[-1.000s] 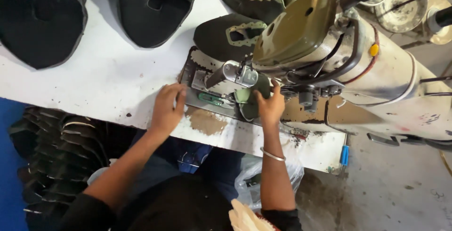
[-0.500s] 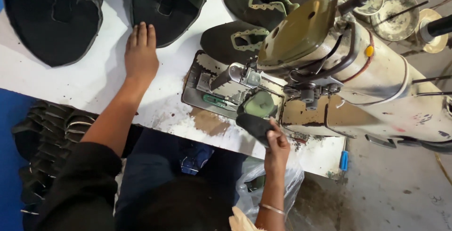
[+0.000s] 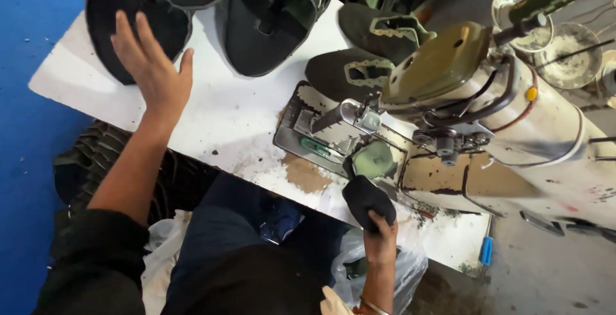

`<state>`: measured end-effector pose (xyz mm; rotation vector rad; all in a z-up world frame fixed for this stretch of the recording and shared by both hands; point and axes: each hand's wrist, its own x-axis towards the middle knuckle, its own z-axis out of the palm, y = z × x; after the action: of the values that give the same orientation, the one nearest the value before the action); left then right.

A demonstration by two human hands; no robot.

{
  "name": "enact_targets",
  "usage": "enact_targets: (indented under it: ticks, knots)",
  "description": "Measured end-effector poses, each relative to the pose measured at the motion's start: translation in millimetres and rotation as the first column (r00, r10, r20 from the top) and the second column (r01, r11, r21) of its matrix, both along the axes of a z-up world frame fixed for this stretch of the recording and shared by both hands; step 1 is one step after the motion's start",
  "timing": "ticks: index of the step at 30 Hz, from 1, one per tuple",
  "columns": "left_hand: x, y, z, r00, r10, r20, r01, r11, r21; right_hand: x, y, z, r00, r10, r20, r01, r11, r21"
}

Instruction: The person uses a sewing machine to stitch the edges of dark green slipper uppers. They repeatedly pick up a slipper, guide it under the needle to sew the perimeter, and then place the finished item on a stack to the left.

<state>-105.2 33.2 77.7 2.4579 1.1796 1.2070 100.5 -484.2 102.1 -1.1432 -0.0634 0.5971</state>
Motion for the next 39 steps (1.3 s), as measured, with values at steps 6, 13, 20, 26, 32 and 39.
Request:
enact_targets:
  ticks: [6, 13, 20, 26, 32, 39]
  knots:
    - [40, 56, 25, 0.978, 0.068, -0.198, -0.008, 0.957, 0.289, -7, 13, 1, 1.000, -0.021, -0.012, 0.020, 0.999, -0.034]
    - [21, 53, 62, 0.991, 0.053, -0.125, -0.011, 0.949, 0.315, -24, 13, 8, 0.996, 0.082, -0.036, -0.084, 0.995, -0.061]
    - [-67, -72, 139, 0.951, -0.245, 0.187, 0.186, 0.940, 0.285, -10, -32, -25, 0.990, 0.036, -0.139, -0.030, 0.998, 0.047]
    - [-85, -170, 51, 0.857, -0.022, 0.515, 0.309, 0.821, -0.480, -15, -27, 19, 0.991, 0.049, -0.127, -0.005, 0.945, 0.327]
    - [-56, -218, -31, 0.565, 0.418, 0.712, 0.757, 0.081, -0.648, -24, 17, 70, 0.991, 0.105, -0.083, -0.119, 0.976, -0.184]
    - [-36, -214, 14, 0.563, 0.446, 0.696, 0.826, -0.337, -0.452, -34, 45, 73, 0.959, 0.283, 0.002, -0.242, 0.825, -0.511]
